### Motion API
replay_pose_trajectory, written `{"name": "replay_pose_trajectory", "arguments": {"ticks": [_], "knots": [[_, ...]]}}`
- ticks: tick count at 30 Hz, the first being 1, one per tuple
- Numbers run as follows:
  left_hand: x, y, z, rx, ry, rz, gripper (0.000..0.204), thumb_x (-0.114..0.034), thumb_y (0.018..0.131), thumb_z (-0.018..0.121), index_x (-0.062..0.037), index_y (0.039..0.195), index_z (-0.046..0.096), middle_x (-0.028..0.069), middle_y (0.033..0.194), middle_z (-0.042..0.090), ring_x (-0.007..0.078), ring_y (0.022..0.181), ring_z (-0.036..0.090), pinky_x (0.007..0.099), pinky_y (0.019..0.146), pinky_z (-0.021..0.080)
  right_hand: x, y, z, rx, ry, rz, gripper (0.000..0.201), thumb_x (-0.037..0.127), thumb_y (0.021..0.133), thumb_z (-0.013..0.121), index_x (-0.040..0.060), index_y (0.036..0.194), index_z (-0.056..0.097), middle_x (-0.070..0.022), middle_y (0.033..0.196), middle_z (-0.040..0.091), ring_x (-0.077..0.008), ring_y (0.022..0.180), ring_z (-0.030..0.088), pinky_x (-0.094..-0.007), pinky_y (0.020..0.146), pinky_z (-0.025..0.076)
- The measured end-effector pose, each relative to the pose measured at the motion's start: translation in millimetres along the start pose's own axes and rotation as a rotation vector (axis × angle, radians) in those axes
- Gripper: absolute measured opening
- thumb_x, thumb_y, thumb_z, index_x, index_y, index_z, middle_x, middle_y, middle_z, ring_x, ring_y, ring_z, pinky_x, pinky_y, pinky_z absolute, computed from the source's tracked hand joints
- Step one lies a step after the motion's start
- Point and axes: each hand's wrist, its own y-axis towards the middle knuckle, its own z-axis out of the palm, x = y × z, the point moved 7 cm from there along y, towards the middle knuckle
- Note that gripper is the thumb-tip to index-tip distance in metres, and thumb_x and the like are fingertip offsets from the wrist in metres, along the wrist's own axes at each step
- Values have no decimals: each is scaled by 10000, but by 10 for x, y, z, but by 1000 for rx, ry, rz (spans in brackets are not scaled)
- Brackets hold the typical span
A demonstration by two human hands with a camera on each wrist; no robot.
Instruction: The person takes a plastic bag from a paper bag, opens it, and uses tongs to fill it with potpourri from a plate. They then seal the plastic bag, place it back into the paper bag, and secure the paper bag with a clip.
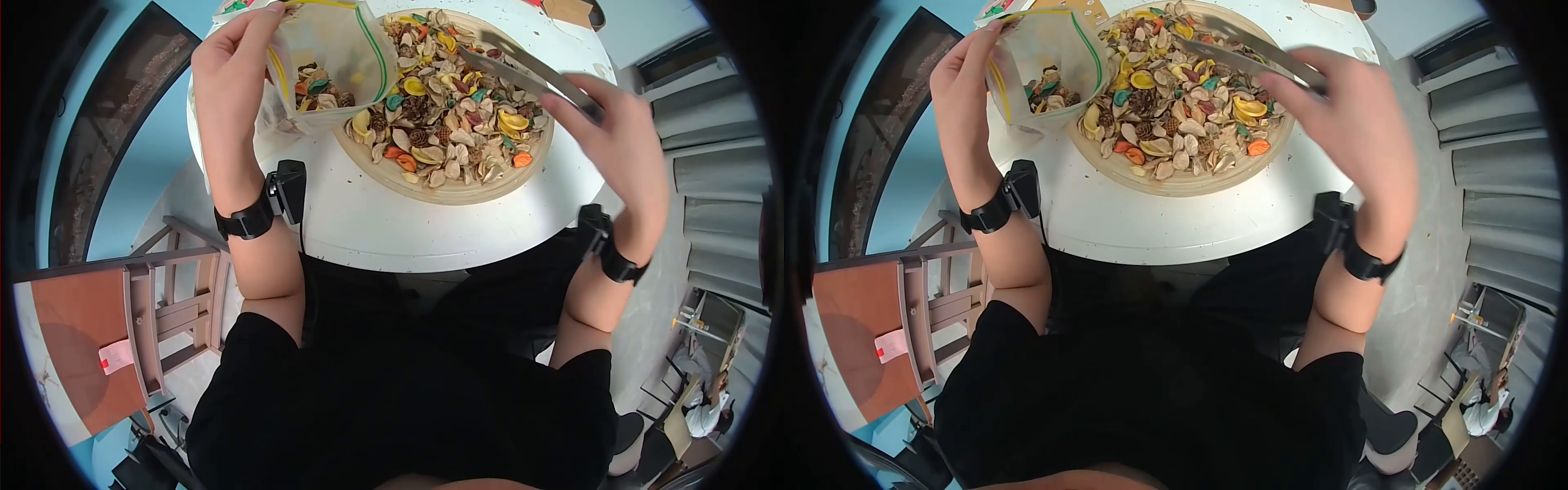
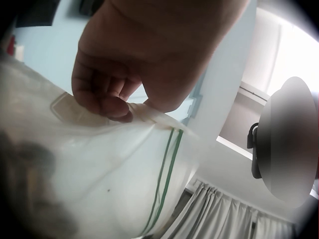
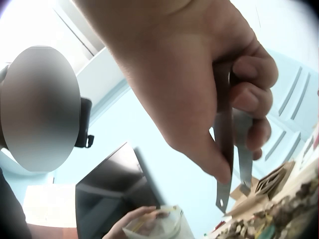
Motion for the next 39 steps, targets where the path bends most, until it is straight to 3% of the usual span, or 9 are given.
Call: {"name": "replay_pose_trajectory", "arguments": {"ticks": [5, 10, 13, 17, 20, 26, 29, 38, 39], "knots": [[-166, -69, 31, 4, -38, 25, 282, -265, 951, 707, 2, 1018, 771, -59, 701, 599, 33, 652, 511, 209, 614, 392, 463, 64, 531, -88, -116, -303, 296, 325, 899, 740, 66, 1040, 767, -133, 751, 726, -350, 680, 697, -416, 674, 565], [-164, -102, 0, 88, -39, 41, 255, -231, 945, 713, 2, 1028, 776, -54, 764, 615, 36, 744, 504, 215, 686, 373, 171, 128, 443, 129, -144, -43, 372, 306, 877, 769, 35, 1131, 762, -179, 825, 736, -285, 664, 698, -354, 669, 534], [-149, -91, -24, 137, -48, 23, 255, -231, 945, 711, 3, 1025, 775, -57, 755, 608, 37, 738, 501, 215, 684, 367, -14, 135, 282, 177, -51, 12, 392, 336, 856, 768, 41, 1114, 777, -177, 732, 714, -271, 680, 718, -362, 690, 552], [-191, -103, -52, 154, -72, 24, 253, -230, 944, 712, 4, 1018, 774, -67, 728, 592, 28, 713, 482, 214, 664, 357, -205, 170, 115, 62, -100, 113, 478, 391, 854, 768, 5, 1135, 762, -180, 794, 732, -267, 725, 716, -359, 717, 545], [-90, -54, -103, 122, -84, 5, 284, -221, 960, 689, 12, 1108, 757, -27, 753, 610, 63, 719, 539, 223, 651, 380, -343, 173, 235, 92, -120, 78, 491, 410, 856, 768, 6, 1135, 763, -194, 804, 734, -285, 738, 724, -368, 722, 548], [-116, -63, -15, 110, -53, 13, 274, -224, 956, 697, 0, 1100, 764, -33, 751, 608, 57, 737, 525, 221, 671, 371, -279, 232, 504, 161, -143, 56, 435, 386, 885, 759, 11, 1105, 771, -196, 741, 716, -323, 685, 709, -393, 701, 552], [-229, -112, 75, 114, -13, 29, 248, -228, 942, 717, 2, 1012, 775, -74, 714, 584, 14, 679, 463, 210, 626, 341, -229, 220, 489, 129, -145, -7, 370, 349, 900, 751, 22, 1072, 783, -190, 710, 704, -339, 660, 692, -404, 692, 552], [-231, -136, 159, 135, -19, 54, 255, -231, 950, 716, 2, 1034, 777, -72, 698, 592, 2, 618, 483, 207, 555, 359, -159, 205, 275, 11, -85, -97, 295, 268, 915, 740, 11, 1056, 773, -184, 700, 694, -293, 579, 632, -364, 599, 500], [-229, -144, 178, 143, -15, 51, 260, -237, 953, 715, 0, 1039, 777, -64, 707, 594, 15, 656, 488, 210, 597, 356, -113, 188, 202, -29, -50, -106, 292, 262, 916, 743, 7, 1055, 770, -172, 687, 687, -265, 563, 609, -349, 584, 485]]}}
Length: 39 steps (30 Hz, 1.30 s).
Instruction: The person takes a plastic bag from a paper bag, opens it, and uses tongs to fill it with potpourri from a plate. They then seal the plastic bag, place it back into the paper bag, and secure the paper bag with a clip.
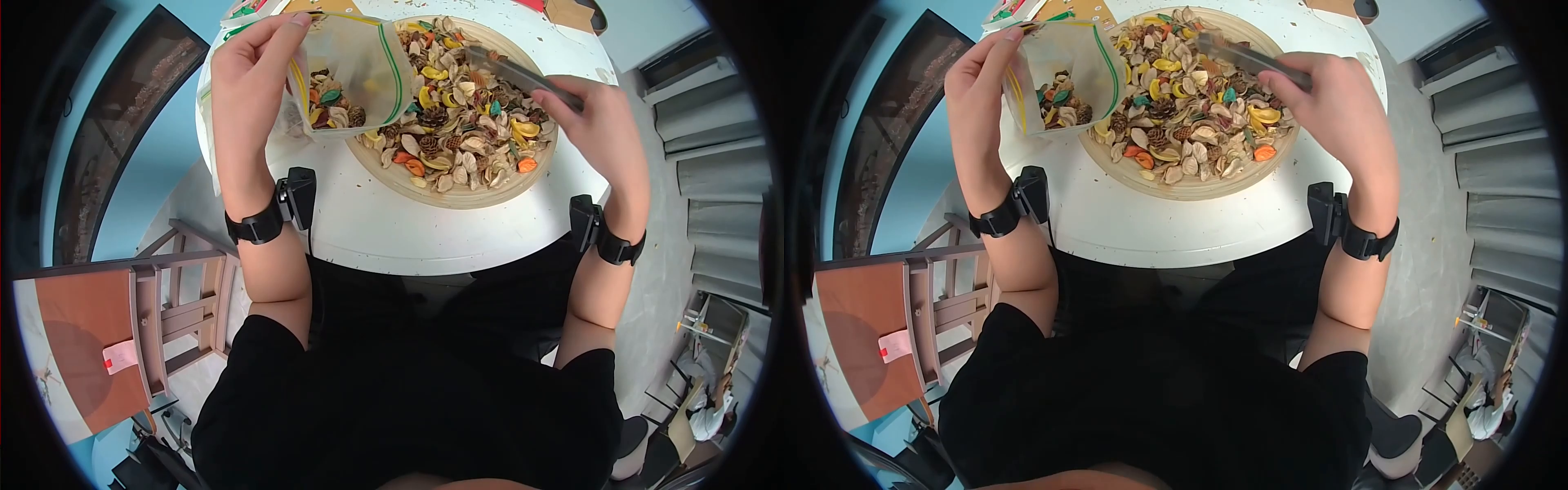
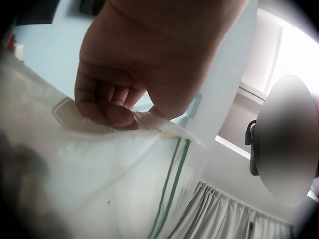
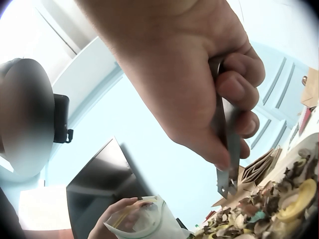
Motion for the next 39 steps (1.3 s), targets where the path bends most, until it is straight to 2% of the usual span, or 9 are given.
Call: {"name": "replay_pose_trajectory", "arguments": {"ticks": [5, 12, 15, 19, 28, 31, 34, 37, 39], "knots": [[131, 39, -28, 4, 58, 14, 271, -256, 963, 711, -7, 1048, 777, -48, 725, 606, 44, 746, 511, 214, 707, 365, 180, -77, -230, -168, 221, -104, 267, 232, 912, 773, 1, 1045, 770, -91, 638, 648, -123, 534, 507, -278, 534, 423], [160, 34, -9, -12, 27, 2, 266, -254, 962, 709, -10, 1043, 778, -48, 725, 608, 42, 743, 509, 215, 704, 364, 666, -179, -115, -61, 376, -141, 313, 245, 884, 807, 30, 1107, 764, -51, 613, 610, -58, 542, 460, -239, 522, 372], [165, 36, -39, -23, 0, -3, 263, -251, 962, 707, -8, 1035, 778, -47, 728, 611, 42, 737, 506, 214, 695, 361, 395, -98, -135, -173, 578, -77, 340, 285, 889, 798, 24, 1104, 759, -61, 613, 614, -69, 543, 469, -259, 522, 372], [171, 49, -64, -44, 25, -10, 261, -249, 962, 706, -7, 1028, 778, -44, 734, 615, 42, 728, 503, 216, 677, 356, 166, -79, -70, -24, 123, 7, 410, 359, 889, 777, 7, 1097, 753, -118, 611, 606, -155, 529, 505, -316, 538, 408], [162, 56, -45, -57, 37, 3, 268, -265, 954, 716, -18, 1028, 785, -50, 734, 609, 31, 714, 483, 218, 647, 328, -69, -73, 262, 126, -42, 101, 423, 383, 891, 753, 30, 1123, 759, -177, 632, 646, -321, 598, 655, -401, 636, 524], [161, 46, -21, -57, 38, -20, 273, -277, 948, 722, -23, 1025, 788, -55, 730, 602, 27, 706, 472, 219, 637, 317, 33, -84, 313, 164, -51, 115, 432, 357, 913, 744, 4, 1161, 737, -190, 737, 707, -297, 628, 672, -381, 666, 530], [164, 54, -21, -52, 46, -24, 274, -283, 945, 724, -28, 1021, 789, -59, 728, 597, 26, 697, 464, 220, 626, 309, 113, -80, 369, 177, -85, 127, 443, 384, 914, 737, 7, 1146, 743, -201, 719, 698, -351, 656, 696, -401, 681, 546], [157, 48, -26, -59, 54, -24, 271, -285, 945, 723, -30, 1013, 789, -61, 727, 596, 28, 691, 463, 222, 621, 309, 149, -79, 404, 89, -97, 57, 306, 327, 922, 720, 24, 951, 757, -174, 641, 665, -364, 659, 683, -428, 665, 554], [151, 40, -21, -68, 53, -29, 268, -284, 946, 723, -32, 1008, 789, -61, 726, 596, 29, 687, 463, 223, 620, 311, 162, -65, 406, 100, -115, 37, 300, 321, 924, 719, 24, 940, 760, -171, 635, 662, -363, 653, 680, -424, 662, 554]]}}
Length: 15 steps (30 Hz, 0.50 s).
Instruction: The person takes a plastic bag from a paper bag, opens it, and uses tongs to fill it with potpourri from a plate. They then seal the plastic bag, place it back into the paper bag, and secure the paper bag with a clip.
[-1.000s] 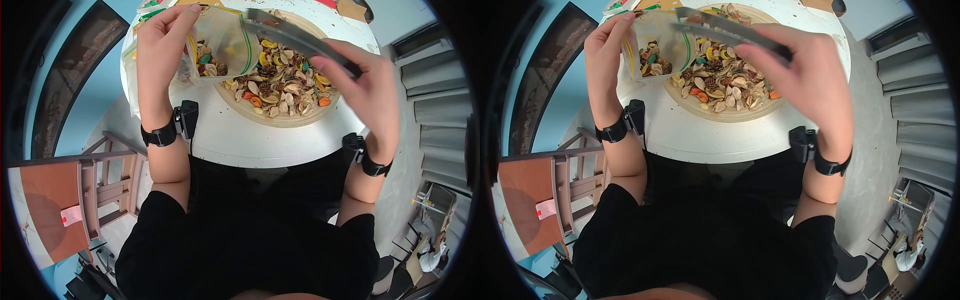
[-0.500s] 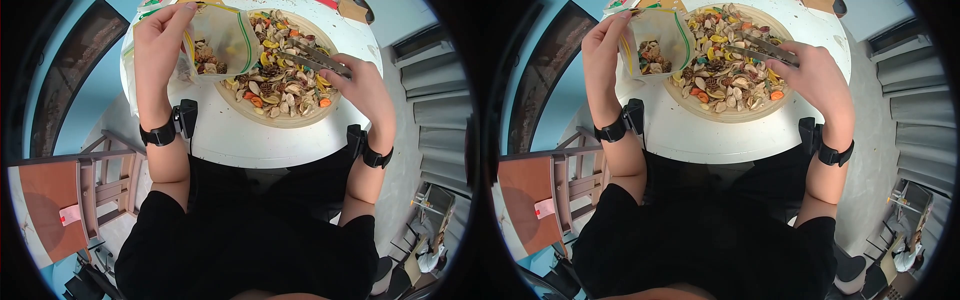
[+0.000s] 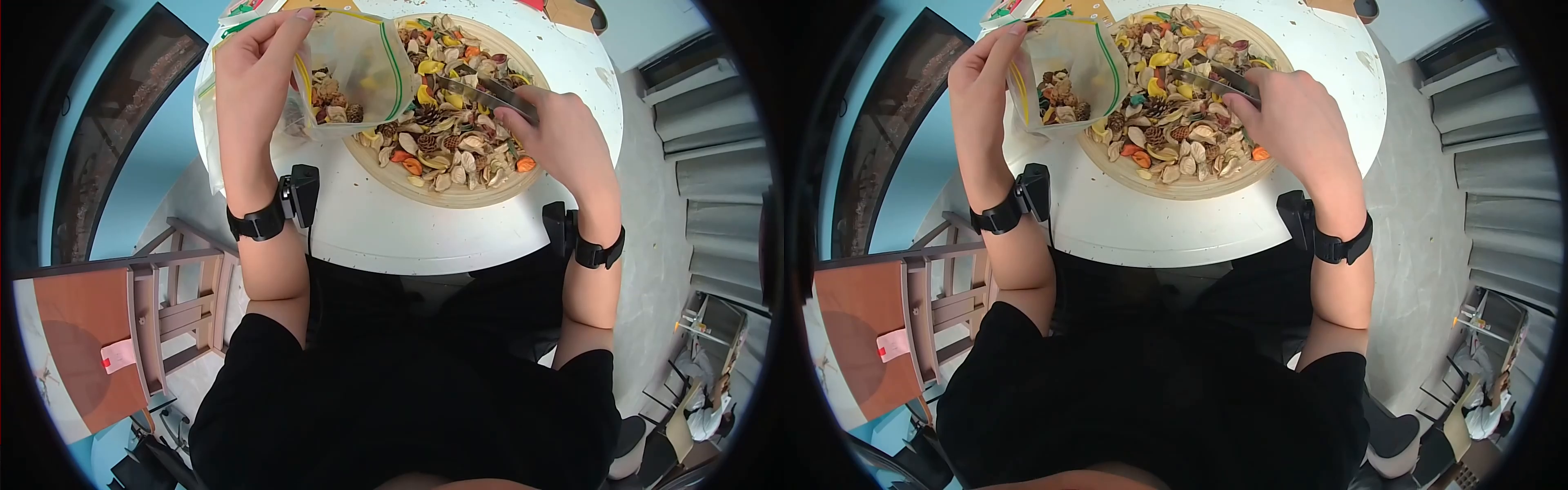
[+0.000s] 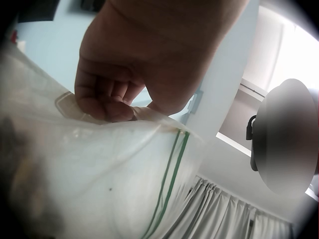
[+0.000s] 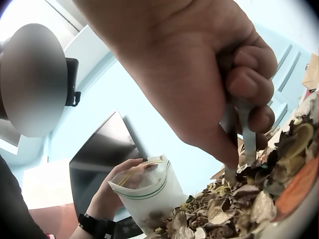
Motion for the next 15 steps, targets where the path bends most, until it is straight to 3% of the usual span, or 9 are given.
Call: {"name": "replay_pose_trajectory", "arguments": {"ticks": [4, 15], "knots": [[-3, -3, 8, 8, -17, 0, 263, -280, 948, 721, -32, 1006, 788, -60, 726, 597, 29, 683, 463, 223, 618, 313, 10, 13, -35, 56, 16, 10, 298, 315, 928, 718, 24, 966, 771, -179, 643, 663, -359, 647, 679, -418, 661, 552], [43, 20, -4, 34, -30, 17, 265, -267, 956, 716, -19, 1024, 782, -48, 725, 606, 31, 699, 488, 216, 640, 337, -239, 57, -207, 2, 141, 65, 366, 337, 923, 729, 7, 1074, 767, -202, 710, 690, -321, 624, 676, -375, 631, 520]]}}
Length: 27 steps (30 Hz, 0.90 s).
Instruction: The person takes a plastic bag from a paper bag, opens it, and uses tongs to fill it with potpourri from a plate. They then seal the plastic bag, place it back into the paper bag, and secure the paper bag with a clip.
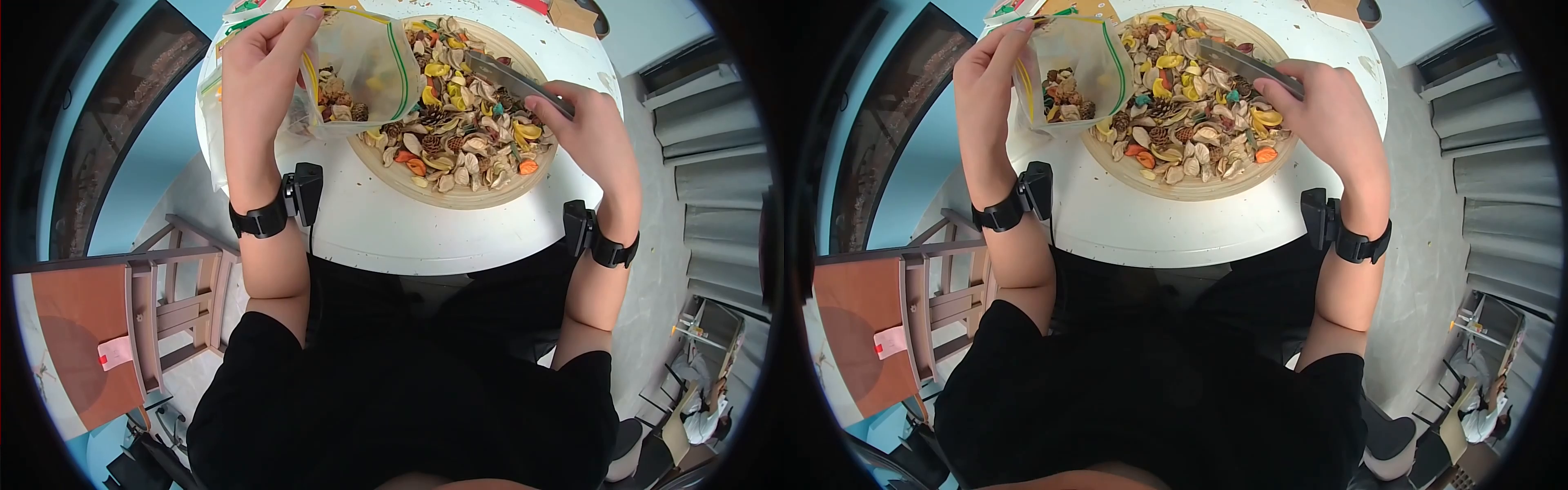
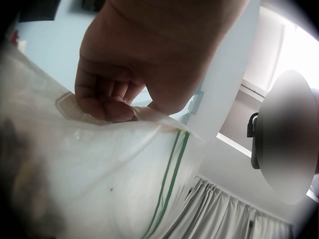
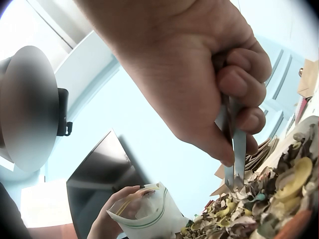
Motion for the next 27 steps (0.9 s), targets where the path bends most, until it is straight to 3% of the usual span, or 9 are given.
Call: {"name": "replay_pose_trajectory", "arguments": {"ticks": [4, 10, 13, 19, 22, 27], "knots": [[-10, 2, 8, 11, 6, 19, 272, -268, 959, 715, -13, 1029, 780, -47, 726, 605, 38, 728, 507, 213, 677, 356, 13, -47, -126, -4, -18, -3, 380, 351, 912, 737, 6, 1069, 767, -190, 702, 692, -299, 630, 689, -362, 632, 520], [-26, -3, 37, 22, 13, 17, 268, -266, 963, 710, -12, 1020, 776, -49, 733, 603, 37, 735, 509, 209, 688, 357, -4, -101, 52, 79, -100, 40, 362, 329, 911, 739, 16, 1092, 766, -177, 692, 702, -314, 643, 701, -378, 655, 545], [-19, -4, 34, 19, 6, 17, 270, -266, 963, 710, -11, 1021, 776, -50, 736, 605, 36, 733, 504, 209, 681, 354, -44, -62, 123, 45, -116, -86, 349, 313, 906, 745, 18, 1091, 767, -183, 685, 696, -331, 646, 697, -394, 663, 549], [9, 9, 24, 22, 5, 9, 275, -267, 963, 711, -9, 1030, 778, -54, 737, 608, 34, 727, 502, 212, 663, 350, 58, -31, 90, 46, -141, -134, 311, 284, 910, 742, 24, 1077, 772, -186, 676, 682, -340, 630, 678, -406, 643, 536], [17, 11, 17, 26, 4, 10, 277, -269, 964, 711, -8, 1028, 777, -56, 742, 610, 35, 737, 507, 211, 675, 357, 55, -42, 11, -3, -94, -157, 301, 274, 916, 736, 12, 1061, 769, -175, 654, 673, -328, 585, 638, -386, 607, 511], [-5, 0, 42, 29, -6, 25, 276, -272, 967, 709, -9, 1019, 774, -58, 756, 611, 37, 768, 515, 208, 722, 371, 169, -91, -273, -148, 98, -218, 286, 264, 918, 758, 8, 1046, 767, -127, 613, 633, -222, 512, 544, -314, 530, 438]]}}
